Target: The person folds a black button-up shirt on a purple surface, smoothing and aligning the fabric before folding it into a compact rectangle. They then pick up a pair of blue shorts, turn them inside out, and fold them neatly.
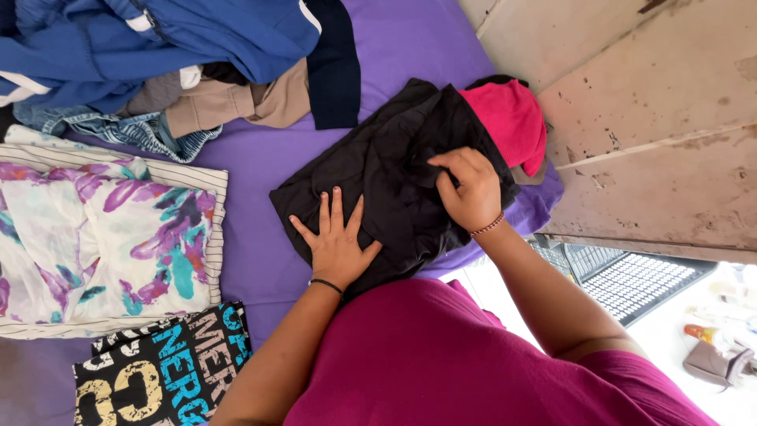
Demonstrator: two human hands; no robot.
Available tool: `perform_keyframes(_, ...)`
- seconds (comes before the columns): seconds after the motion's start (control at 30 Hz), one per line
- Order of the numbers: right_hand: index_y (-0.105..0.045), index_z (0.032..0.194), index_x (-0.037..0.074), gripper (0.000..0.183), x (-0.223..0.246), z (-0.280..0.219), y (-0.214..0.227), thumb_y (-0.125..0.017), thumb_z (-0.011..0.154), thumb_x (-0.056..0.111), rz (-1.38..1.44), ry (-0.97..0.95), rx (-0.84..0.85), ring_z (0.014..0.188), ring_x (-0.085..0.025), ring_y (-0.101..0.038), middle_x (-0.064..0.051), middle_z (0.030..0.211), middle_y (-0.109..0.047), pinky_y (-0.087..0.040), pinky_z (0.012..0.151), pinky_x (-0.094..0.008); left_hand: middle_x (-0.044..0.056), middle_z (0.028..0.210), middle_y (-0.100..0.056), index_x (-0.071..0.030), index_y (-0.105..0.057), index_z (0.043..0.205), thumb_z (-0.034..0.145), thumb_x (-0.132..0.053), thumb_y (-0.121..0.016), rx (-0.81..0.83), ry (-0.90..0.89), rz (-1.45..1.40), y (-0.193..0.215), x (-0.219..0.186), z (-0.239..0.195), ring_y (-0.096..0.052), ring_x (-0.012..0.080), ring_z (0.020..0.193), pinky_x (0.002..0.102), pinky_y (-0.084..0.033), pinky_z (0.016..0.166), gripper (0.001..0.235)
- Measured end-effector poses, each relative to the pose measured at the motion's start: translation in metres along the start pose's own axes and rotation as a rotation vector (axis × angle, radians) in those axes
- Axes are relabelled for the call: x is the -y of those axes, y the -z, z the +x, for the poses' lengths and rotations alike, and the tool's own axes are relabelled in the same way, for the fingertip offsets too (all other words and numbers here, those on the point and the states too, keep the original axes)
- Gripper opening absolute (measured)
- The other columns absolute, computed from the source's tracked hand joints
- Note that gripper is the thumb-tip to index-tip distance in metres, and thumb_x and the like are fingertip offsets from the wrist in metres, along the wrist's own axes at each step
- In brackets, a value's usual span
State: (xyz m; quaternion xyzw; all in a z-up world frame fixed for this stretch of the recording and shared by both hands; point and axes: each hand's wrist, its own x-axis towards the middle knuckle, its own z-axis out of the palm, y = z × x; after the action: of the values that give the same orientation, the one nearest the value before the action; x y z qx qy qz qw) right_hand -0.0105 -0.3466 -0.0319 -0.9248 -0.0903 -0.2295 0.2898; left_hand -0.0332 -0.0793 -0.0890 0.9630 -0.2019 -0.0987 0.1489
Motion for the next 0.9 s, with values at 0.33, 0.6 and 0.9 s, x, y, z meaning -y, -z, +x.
perform_keyframes(0.33, -0.054, 0.150, 0.016, 0.062, 0.063, 0.000, -0.014, -0.049, 0.102, 0.055, 0.266, 0.324, 0.338, 0.151, -0.033, -0.032, -0.014, 0.161, -0.042, -0.015, 0.123, -0.049, 0.010, 0.172, -0.003, -0.032, -0.028, 0.160, 0.082, -0.050, -0.062, 0.033, 0.021, 0.017, 0.006, -0.004, 0.000, 0.000, 0.0344, 0.157, 0.083, 0.008, 0.107, 0.087)
perform_keyframes(0.6, -0.043, 0.157, 0.025, 0.065, -0.001, -0.035, -0.046, -0.056, 0.099, 0.053, -0.146, 0.030, 0.472, 0.151, -0.031, -0.032, -0.009, 0.163, -0.038, -0.021, 0.121, -0.054, 0.011, 0.170, -0.013, -0.032, -0.029, 0.160, 0.081, -0.052, -0.065, 0.007, -0.017, -0.030, 0.016, 0.004, 0.004, -0.010, 0.0344, 0.156, 0.083, 0.008, 0.106, 0.089)
perform_keyframes(0.9, -0.053, 0.136, 0.004, 0.046, 0.041, -0.157, 0.026, -0.056, 0.101, 0.033, 0.817, -1.231, 0.211, 0.123, -0.041, -0.059, -0.023, 0.133, -0.061, -0.048, 0.098, -0.052, 0.012, 0.145, -0.048, -0.022, -0.049, 0.149, 0.075, -0.059, -0.075, -0.066, 0.164, -0.136, 0.043, 0.081, 0.069, -0.049, 0.0348, 0.132, 0.058, -0.043, 0.100, 0.087)
